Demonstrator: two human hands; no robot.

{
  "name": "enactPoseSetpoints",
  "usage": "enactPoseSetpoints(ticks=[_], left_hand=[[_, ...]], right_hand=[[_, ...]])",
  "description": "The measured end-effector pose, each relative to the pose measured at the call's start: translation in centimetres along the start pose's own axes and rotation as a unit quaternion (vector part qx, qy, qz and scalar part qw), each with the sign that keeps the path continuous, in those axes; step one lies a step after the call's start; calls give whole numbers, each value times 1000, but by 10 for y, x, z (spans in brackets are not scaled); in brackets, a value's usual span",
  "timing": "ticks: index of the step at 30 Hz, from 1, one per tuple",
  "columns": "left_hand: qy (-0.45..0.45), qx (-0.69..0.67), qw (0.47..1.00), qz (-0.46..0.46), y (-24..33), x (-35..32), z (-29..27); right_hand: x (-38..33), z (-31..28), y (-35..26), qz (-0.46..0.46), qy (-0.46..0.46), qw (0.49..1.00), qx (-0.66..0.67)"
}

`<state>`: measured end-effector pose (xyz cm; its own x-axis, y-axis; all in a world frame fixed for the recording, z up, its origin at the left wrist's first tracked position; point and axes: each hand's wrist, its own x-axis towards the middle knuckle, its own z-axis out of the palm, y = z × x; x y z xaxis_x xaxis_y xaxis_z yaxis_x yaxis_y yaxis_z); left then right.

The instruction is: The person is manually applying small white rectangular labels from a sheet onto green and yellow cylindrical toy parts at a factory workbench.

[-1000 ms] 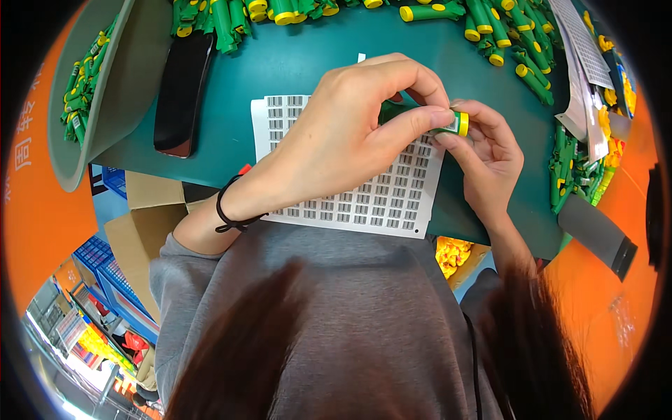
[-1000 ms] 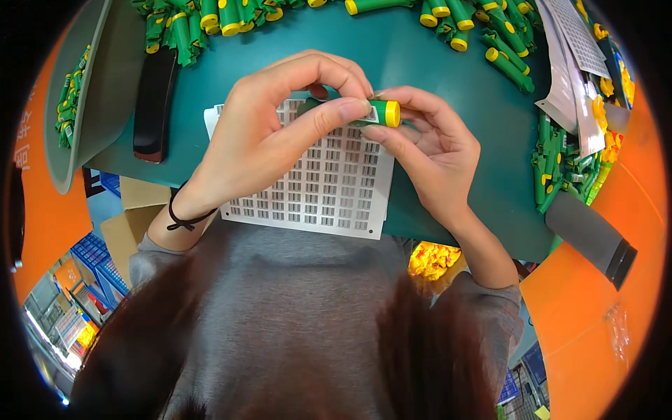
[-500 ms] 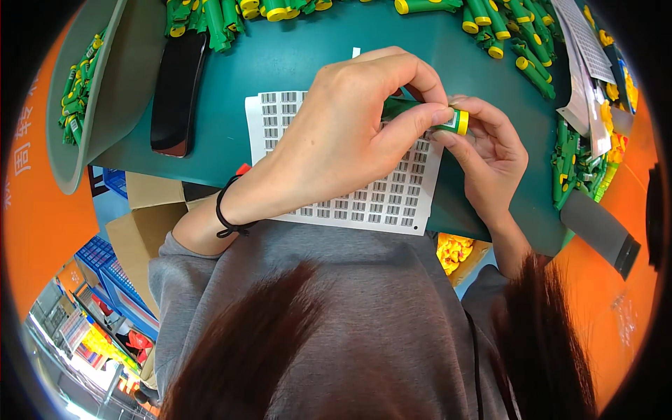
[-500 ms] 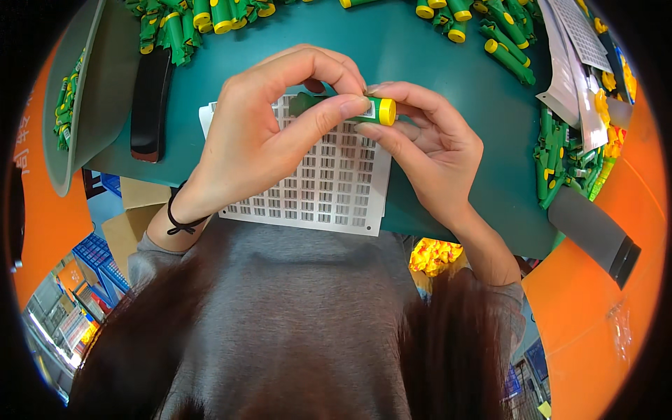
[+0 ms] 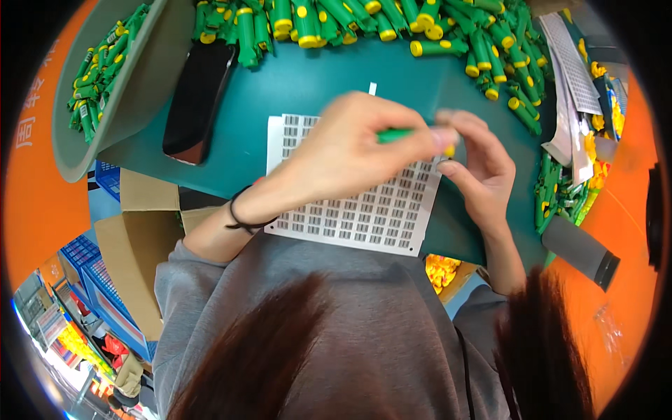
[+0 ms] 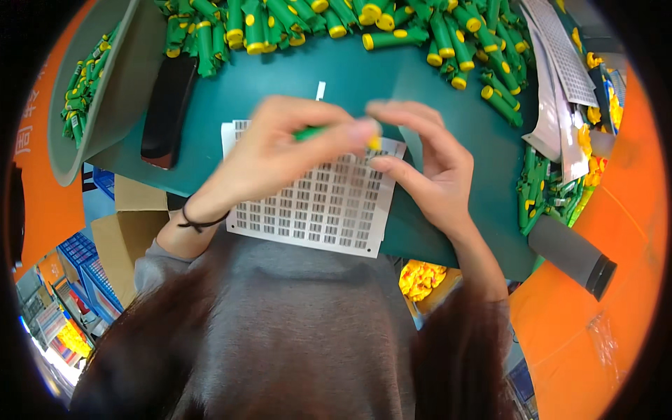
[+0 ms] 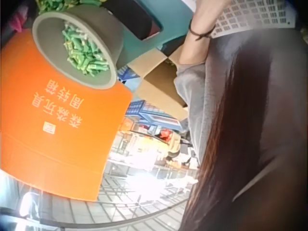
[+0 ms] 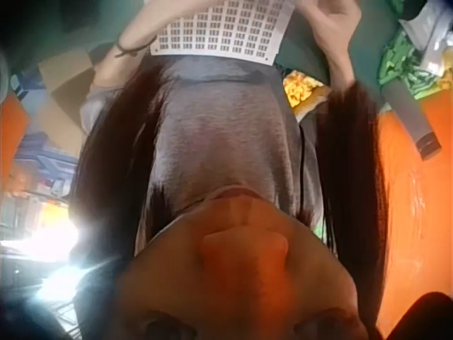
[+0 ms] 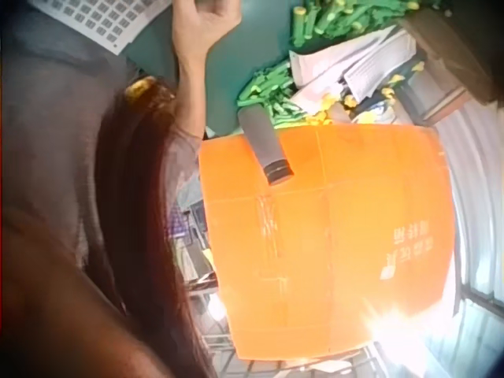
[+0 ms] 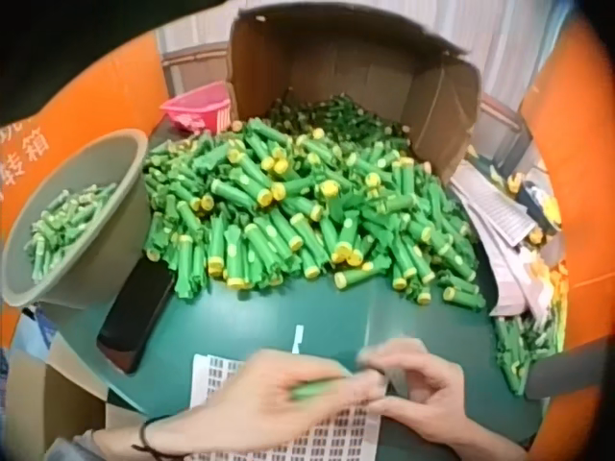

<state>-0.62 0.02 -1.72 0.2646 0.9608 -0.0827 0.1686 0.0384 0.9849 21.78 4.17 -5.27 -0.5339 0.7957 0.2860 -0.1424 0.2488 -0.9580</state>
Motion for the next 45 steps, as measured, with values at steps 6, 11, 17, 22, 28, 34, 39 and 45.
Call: enactPoseSetpoints(ticks=[6, 11, 17, 22, 28, 34, 39, 45], left_hand=[[603, 426, 656, 157, 51, -68, -159], [495, 460, 694, 248, 33, -62, -137], [171, 326, 904, 218, -30, -20, -26], [135, 361, 886, 259, -52, -12, -17], [143, 349, 888, 264, -52, -7, -13], [149, 58, 980, 122, -14, -8, -26], [67, 82, 983, 150, 9, -3, -15], [40, 119, 983, 130, 15, -3, 2]], right_hand=[[80, -37, -2, -164, -42, 815, -555], [112, -22, 13, -212, -129, 708, -661], [77, -12, -9, -71, -12, 921, -383], [15, 0, -18, 122, 49, 990, 47], [-17, 8, -2, 169, 94, 977, 95], [-17, 9, 2, 138, 83, 981, 105], [-19, 9, 1, 32, 33, 999, 20], [-21, 16, -6, 47, 68, 995, 53]])
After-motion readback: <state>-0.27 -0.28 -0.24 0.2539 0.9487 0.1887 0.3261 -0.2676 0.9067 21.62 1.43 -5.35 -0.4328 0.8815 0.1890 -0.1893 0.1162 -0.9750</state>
